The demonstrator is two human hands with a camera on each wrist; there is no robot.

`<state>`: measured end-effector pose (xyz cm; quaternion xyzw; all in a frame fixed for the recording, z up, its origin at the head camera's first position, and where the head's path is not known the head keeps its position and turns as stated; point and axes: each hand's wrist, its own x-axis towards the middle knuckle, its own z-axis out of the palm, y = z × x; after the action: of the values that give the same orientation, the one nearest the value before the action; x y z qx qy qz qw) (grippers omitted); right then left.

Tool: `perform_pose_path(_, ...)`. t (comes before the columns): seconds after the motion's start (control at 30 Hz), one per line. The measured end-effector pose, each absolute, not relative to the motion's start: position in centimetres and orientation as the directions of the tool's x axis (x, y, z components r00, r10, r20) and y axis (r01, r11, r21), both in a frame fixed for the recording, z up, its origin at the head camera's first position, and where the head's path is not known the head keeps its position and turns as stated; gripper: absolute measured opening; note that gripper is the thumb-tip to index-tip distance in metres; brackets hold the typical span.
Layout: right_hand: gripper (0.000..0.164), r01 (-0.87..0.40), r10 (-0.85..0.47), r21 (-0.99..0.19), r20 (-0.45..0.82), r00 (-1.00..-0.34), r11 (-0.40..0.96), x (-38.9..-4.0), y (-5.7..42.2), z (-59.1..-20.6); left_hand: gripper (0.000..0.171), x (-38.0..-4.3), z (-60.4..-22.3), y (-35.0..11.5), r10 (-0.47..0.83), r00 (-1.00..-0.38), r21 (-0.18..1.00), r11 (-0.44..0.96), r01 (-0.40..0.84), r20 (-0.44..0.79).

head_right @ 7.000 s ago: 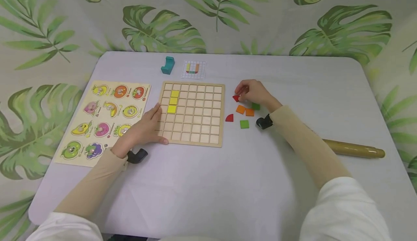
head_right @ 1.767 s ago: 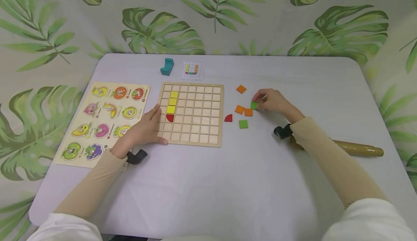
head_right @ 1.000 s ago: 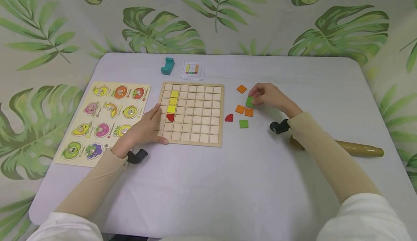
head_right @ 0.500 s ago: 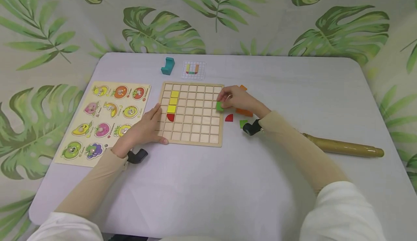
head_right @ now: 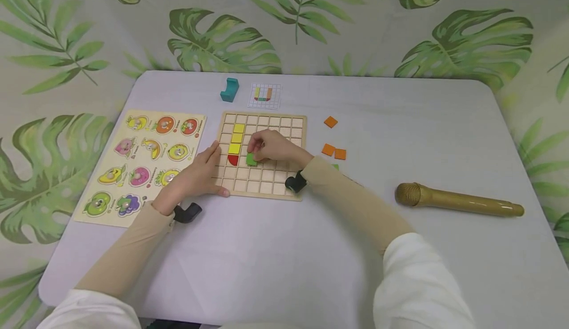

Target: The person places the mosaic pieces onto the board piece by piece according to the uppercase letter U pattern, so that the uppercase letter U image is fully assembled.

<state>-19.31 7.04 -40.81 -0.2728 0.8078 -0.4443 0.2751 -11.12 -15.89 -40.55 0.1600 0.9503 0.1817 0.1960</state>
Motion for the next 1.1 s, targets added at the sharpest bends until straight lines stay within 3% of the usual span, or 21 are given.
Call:
perform_pose_path(0.33,0.011,-0.327,-0.656,-0.768,-0.157,-0.738,0.551,-18.6,4.0,-41.1,0.121,-11.2,-40.4,-16.0,0.386,-0.867,0.389,0.886,0.252,-0.316)
perform_pose_path(0.6,0.011,-0.453,-0.676,-0.668,-0.102,-0.729,0.590,-18.0,3.6,-40.9,0.120,-11.0,-40.3,-16.0,0.392,-0.864,0.391,0.884,0.258,-0.316)
perform_pose_path(0.83,0.008,-0.316,-0.630,-0.784,-0.120,-0.767,0.534,-17.9,4.9,-41.3,0.120,-11.0,-40.3,-15.9,0.387,-0.866,0.391,0.885,0.253,-0.315)
perform_pose_path(1.1,0.016,-0.218,-0.590,-0.868,-0.102,-0.801,0.446,-17.7,8.6,-41.2,0.122,-11.1,-40.4,-15.9,0.386,-0.868,0.407,0.880,0.246,-0.311)
